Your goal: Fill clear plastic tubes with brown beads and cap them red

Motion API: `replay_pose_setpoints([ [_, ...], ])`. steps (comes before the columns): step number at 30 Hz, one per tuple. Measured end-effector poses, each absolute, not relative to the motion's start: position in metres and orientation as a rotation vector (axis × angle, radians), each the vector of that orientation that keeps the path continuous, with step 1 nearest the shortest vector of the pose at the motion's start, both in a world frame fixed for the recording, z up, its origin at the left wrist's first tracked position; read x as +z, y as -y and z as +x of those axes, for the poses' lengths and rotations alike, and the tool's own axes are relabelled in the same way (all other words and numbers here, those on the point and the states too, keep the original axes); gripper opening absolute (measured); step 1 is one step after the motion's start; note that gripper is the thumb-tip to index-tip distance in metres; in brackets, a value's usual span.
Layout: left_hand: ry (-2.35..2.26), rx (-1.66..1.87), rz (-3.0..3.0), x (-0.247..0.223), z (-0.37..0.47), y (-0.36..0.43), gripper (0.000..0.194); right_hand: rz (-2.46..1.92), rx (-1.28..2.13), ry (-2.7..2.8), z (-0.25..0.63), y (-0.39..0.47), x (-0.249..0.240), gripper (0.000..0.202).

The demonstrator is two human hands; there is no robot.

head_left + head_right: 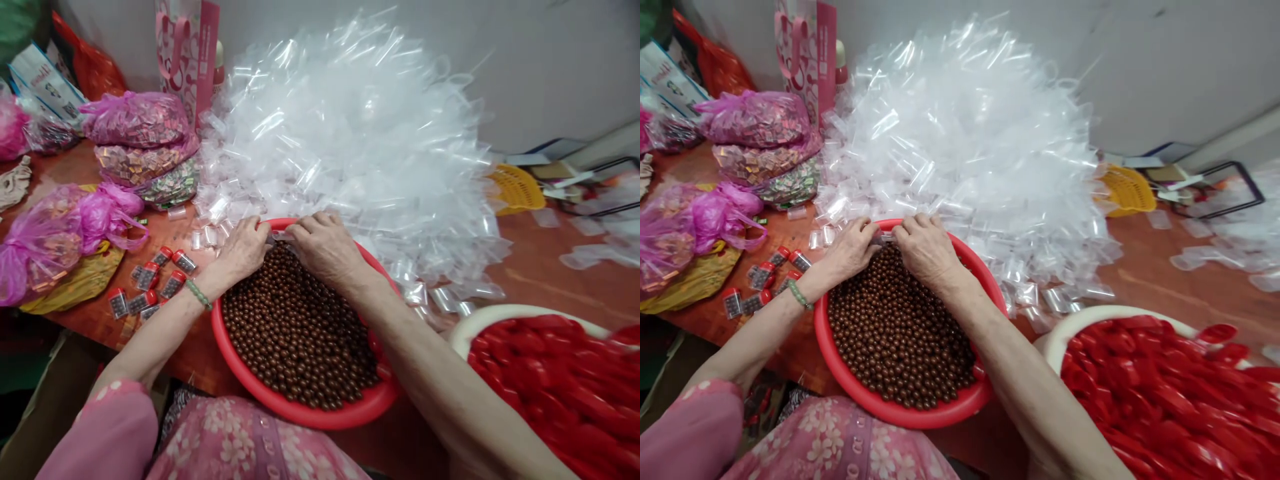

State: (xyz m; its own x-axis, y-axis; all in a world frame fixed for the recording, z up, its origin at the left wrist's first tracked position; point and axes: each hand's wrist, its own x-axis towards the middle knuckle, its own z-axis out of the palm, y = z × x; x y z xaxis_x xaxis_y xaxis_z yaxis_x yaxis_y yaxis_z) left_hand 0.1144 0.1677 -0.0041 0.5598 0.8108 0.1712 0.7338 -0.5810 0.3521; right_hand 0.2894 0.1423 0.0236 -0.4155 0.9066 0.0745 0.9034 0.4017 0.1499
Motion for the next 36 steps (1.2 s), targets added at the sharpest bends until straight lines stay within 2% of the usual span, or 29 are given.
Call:
replay_pose_setpoints([
  [6, -1.172, 0.520, 2.635, -0.005, 0.112, -0.171, 0.021, 1.752, 0.109, -2.606, 0.295, -0.094, 0.031, 0.021],
  [9, -1.139, 0.545, 2.702, -0.003, 0.107, -0.163, 0.014, 1.693, 0.099, -2.459, 0.299, -0.067, 0.030, 0.015],
  [14, -1.251, 0.432, 2.746, -0.002, 0.101, -0.146, 0.012, 1.560, -0.118, -2.364, 0.300, -0.053, 0.028, 0.025],
  [17, -1.271, 0.299, 2.726, 0.001, 0.105, -0.140, 0.011, 1.528, -0.287, -2.366, 0.303, -0.058, 0.031, 0.023],
  [20, -1.293, 0.215, 2.727, 0.007, 0.112, -0.137, 0.018, 1.519, -0.441, -2.416, 0.310, -0.063, 0.032, 0.016],
  [24, -1.337, 0.132, 2.693, 0.015, 0.125, -0.138, 0.032, 1.519, -0.605, -2.508, 0.318, -0.068, 0.027, 0.020],
  [28, -1.385, 0.142, 2.591, 0.011, 0.130, -0.146, 0.019, 1.497, -0.601, -2.516, 0.318, -0.067, 0.031, 0.025],
  [30, -1.339, 0.254, 2.528, 0.004, 0.125, -0.148, 0.020, 1.490, -0.570, -2.488, 0.317, -0.063, 0.038, 0.024],
  [33, -1.171, 0.450, 2.420, -0.005, 0.112, -0.146, 0.037, 1.552, -0.434, -2.357, 0.315, -0.056, 0.048, 0.020],
  [36, -0.998, 0.537, 2.295, -0.007, 0.099, -0.136, 0.052, 1.611, -0.296, -2.229, 0.309, -0.049, 0.046, 0.027],
])
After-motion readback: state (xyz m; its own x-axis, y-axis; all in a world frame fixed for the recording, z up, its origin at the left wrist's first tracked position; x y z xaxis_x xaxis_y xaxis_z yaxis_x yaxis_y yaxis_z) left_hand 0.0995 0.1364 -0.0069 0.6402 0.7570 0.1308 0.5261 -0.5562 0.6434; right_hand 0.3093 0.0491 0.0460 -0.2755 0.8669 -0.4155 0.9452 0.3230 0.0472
